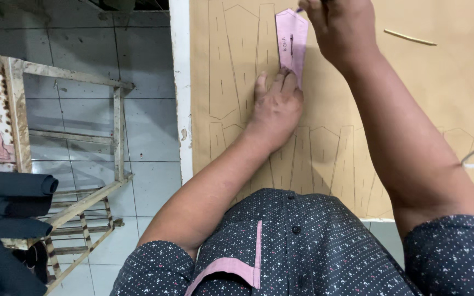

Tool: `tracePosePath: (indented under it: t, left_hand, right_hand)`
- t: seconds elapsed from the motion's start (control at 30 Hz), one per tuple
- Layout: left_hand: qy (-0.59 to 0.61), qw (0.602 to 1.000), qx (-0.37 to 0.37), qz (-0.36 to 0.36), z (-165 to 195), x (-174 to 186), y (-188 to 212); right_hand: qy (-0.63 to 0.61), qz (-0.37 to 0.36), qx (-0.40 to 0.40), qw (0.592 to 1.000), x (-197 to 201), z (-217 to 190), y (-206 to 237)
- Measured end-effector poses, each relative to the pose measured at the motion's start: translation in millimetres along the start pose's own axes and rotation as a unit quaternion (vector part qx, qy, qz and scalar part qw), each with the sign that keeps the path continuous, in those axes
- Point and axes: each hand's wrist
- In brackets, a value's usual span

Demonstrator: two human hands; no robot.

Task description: The person holds a pink paper pattern piece on a kraft-paper pattern sheet and traces around and along it with a pen, repositioning the pattern piece and marking lines onto the paper. They briefly reach across the table before resuming tracing the pattern piece.

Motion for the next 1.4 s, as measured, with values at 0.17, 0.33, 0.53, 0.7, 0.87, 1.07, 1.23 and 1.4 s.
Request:
tracePosePath:
  t: [0.17,0.33,0.53,0.7,0.87,1.07,1.23,1.4]
  left_hand:
    - [0.07,0.997,0.018,-0.029,-12.5,2.2,2.3]
    - [0.117,0.992,0.017,-0.042,-23.1,9.7,0.6]
    - [0.154,0.983,0.026,-0.094,-29.8,16.8,0.2]
    - [0.162,0.983,0.026,-0.084,-31.1,11.8,-1.3]
    - [0.154,0.985,0.016,-0.072,-36.6,9.1,-7.4]
    - [0.134,0.985,0.027,-0.107,-49.5,9.1,-18.1]
    - [0.139,0.986,0.04,-0.077,-58.7,3.7,-20.1]
    - [0.158,0.982,0.057,-0.082,-62.0,1.0,-21.6]
  right_hand:
    - [-0.062,0.013,-0.1,0.993,8.3,2.0,29.3]
    - [-0.064,0.011,-0.116,0.991,6.3,7.6,49.7]
    - [-0.027,-0.042,-0.14,0.989,21.5,-54.0,111.9]
    - [-0.103,-0.074,-0.206,0.97,36.6,-98.5,146.1]
    - [-0.088,-0.083,-0.206,0.971,38.2,-103.4,150.4]
    - [-0.12,-0.085,-0.19,0.971,32.8,-106.7,151.2]
    - [-0.114,-0.107,-0.16,0.975,25.0,-110.7,143.2]
    - [-0.048,-0.083,-0.119,0.988,18.4,-111.7,127.0]
Point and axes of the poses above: each hand's wrist, its own y-axis away from the middle knuckle, its own x-axis out of the back of the hand, z = x × y, and after that the axes turned 7 degrees about -y, right-handed
